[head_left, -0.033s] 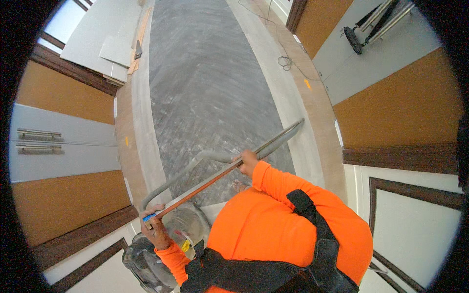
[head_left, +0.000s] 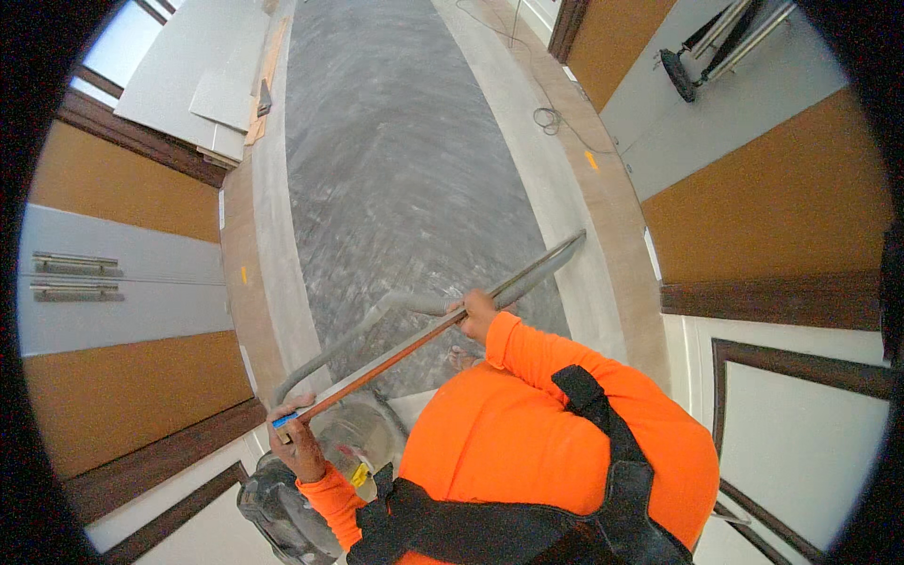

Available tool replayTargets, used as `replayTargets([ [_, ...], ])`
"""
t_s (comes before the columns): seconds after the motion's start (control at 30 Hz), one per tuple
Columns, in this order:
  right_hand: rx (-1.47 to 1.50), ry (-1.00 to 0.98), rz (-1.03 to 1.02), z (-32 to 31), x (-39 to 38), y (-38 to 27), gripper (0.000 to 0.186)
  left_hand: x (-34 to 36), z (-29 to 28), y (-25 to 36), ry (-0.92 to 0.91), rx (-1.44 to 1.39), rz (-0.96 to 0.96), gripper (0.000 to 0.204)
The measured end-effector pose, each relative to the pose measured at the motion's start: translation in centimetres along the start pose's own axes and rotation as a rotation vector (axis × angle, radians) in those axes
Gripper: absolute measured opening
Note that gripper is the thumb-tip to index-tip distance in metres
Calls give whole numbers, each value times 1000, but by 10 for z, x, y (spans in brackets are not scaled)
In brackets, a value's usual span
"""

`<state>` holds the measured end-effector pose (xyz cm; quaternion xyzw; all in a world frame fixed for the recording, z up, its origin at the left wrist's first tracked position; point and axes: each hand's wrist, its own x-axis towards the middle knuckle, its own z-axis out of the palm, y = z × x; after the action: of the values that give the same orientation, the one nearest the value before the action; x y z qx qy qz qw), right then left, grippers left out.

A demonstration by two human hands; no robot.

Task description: The person uses a long straight-edge tool to level a floor surface, pulling the tool across the material while standing and bending over the workspace.

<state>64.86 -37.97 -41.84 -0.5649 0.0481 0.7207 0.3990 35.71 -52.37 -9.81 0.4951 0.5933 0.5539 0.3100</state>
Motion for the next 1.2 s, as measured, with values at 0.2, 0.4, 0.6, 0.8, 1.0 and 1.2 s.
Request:
replayTargets([
  [0.2, 238, -57, 153, 18, -71, -6, 30, 22, -20, 0, -46, -94, 10, 46],
  [0.4, 309, -62, 105, -20, -45, 39, 28, 37, -30, -7, -110, -142, -14, 47],
  [0.6, 416, 159, 110, 30, -111, -12, 33, 64, -33, -16, -180, -109, -34, 45],
  [0.8, 404, 48, 178, 56, -63, -16, 27, 93, -32, -9, -116, -149, -40, 44],
  [1.0, 460, 76, 125, 99, -37, -44, 27, 111, -20, -12, -116, -247, -49, 37],
  [1.2, 466, 36, 94, 125, -9, -80, 24, 141, -7, -14, -144, -286, -88, 34],
])
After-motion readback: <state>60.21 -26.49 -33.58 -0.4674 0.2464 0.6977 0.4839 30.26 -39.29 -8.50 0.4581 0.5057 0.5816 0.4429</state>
